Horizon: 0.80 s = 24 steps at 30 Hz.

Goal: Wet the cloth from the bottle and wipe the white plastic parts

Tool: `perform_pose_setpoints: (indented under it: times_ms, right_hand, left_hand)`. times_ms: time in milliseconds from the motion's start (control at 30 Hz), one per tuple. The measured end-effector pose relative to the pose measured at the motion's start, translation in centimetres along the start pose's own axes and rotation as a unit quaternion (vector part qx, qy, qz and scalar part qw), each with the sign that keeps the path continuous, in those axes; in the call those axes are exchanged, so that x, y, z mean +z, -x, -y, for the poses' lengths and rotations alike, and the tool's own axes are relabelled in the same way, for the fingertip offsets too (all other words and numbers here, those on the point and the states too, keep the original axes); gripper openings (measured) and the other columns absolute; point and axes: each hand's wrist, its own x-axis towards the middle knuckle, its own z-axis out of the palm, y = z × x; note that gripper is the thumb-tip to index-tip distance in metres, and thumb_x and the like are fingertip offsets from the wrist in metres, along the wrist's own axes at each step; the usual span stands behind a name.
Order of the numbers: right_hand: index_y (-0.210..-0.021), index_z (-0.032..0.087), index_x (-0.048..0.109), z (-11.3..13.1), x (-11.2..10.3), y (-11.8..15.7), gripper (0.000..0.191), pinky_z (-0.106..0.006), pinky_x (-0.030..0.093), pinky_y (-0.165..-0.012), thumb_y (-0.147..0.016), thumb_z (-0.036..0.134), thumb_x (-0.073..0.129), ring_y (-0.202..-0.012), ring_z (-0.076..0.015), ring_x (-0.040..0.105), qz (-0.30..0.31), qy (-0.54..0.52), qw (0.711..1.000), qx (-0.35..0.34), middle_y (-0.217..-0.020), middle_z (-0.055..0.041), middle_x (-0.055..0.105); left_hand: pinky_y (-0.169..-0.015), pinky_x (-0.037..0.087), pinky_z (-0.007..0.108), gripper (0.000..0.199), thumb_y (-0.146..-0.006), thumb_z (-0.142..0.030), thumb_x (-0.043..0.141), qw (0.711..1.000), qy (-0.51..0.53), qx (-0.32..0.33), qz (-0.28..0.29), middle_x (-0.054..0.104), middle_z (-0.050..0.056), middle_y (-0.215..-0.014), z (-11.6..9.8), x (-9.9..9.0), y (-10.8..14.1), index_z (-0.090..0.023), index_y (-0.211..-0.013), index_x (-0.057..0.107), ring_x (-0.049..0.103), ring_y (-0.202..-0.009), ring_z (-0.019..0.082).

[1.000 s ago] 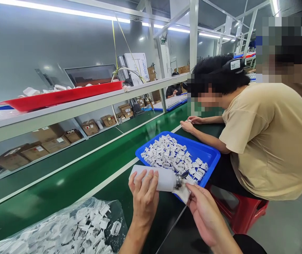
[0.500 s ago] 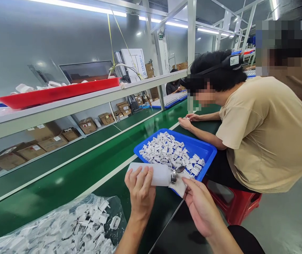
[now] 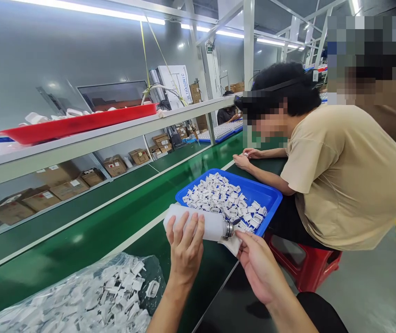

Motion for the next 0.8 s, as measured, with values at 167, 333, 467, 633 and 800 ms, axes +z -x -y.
perform_pose_setpoints:
  times_ms: [167, 333, 467, 633, 800]
  right_hand:
    - [-0.092, 0.018, 0.074, -0.1, -0.1, 0.3, 0.028, -0.031, 0.057, -0.083, -0.070, 0.032, 0.085, -0.107, -0.0259, 0.069, -0.007, -0.004, 1.000, -0.001, -0.102, -0.0069, 0.079]
    - [-0.092, 0.015, 0.075, 0.0, 0.1, 0.7, 0.031, -0.028, 0.058, -0.082, -0.069, 0.032, 0.086, -0.102, -0.0247, 0.070, -0.006, -0.005, 1.000, -0.007, -0.099, -0.0080, 0.079]
    - [-0.093, 0.014, 0.076, 0.2, 0.5, 1.2, 0.031, -0.029, 0.059, -0.083, -0.069, 0.032, 0.086, -0.102, -0.0245, 0.070, -0.003, -0.009, 1.000, -0.021, -0.099, -0.0075, 0.080]
    - [-0.092, 0.015, 0.077, 0.3, 0.8, 1.9, 0.029, -0.027, 0.059, -0.083, -0.071, 0.033, 0.086, -0.100, -0.0222, 0.071, -0.007, -0.015, 0.999, -0.039, -0.097, -0.0054, 0.079]
    - [-0.095, 0.015, 0.076, 0.4, 0.6, 2.5, 0.035, -0.030, 0.061, -0.081, -0.066, 0.031, 0.088, -0.103, -0.0258, 0.071, -0.013, -0.015, 0.999, -0.040, -0.101, -0.0074, 0.079]
  left_hand:
    - [-0.110, 0.040, 0.056, 0.051, -0.080, 0.009, 0.057, 1.000, 0.001, -0.011, 0.006, 0.078, 0.010, -0.108, 0.0, 0.0, 0.2, -0.015, -0.124, 0.065, 0.065, -0.113, 0.031]
    - [-0.110, 0.040, 0.057, 0.055, -0.080, 0.010, 0.054, 1.000, 0.008, -0.022, 0.009, 0.077, 0.010, -0.108, 0.1, -0.1, 0.4, -0.017, -0.127, 0.063, 0.065, -0.114, 0.030]
    - [-0.108, 0.040, 0.058, 0.052, -0.078, 0.010, 0.056, 0.999, 0.009, -0.035, 0.010, 0.076, 0.011, -0.107, 0.0, -0.2, 0.4, -0.016, -0.122, 0.063, 0.065, -0.111, 0.031]
    - [-0.097, 0.049, 0.055, 0.043, -0.074, 0.005, 0.060, 0.983, 0.051, -0.175, 0.034, 0.068, 0.014, -0.107, -1.2, 0.2, 1.6, -0.017, -0.111, 0.063, 0.062, -0.108, 0.032]
    - [-0.107, 0.043, 0.056, 0.045, -0.076, -0.007, 0.065, 0.939, 0.160, -0.301, 0.039, 0.065, 0.016, -0.130, -2.3, 0.4, 2.6, -0.021, -0.118, 0.054, 0.061, -0.122, 0.032]
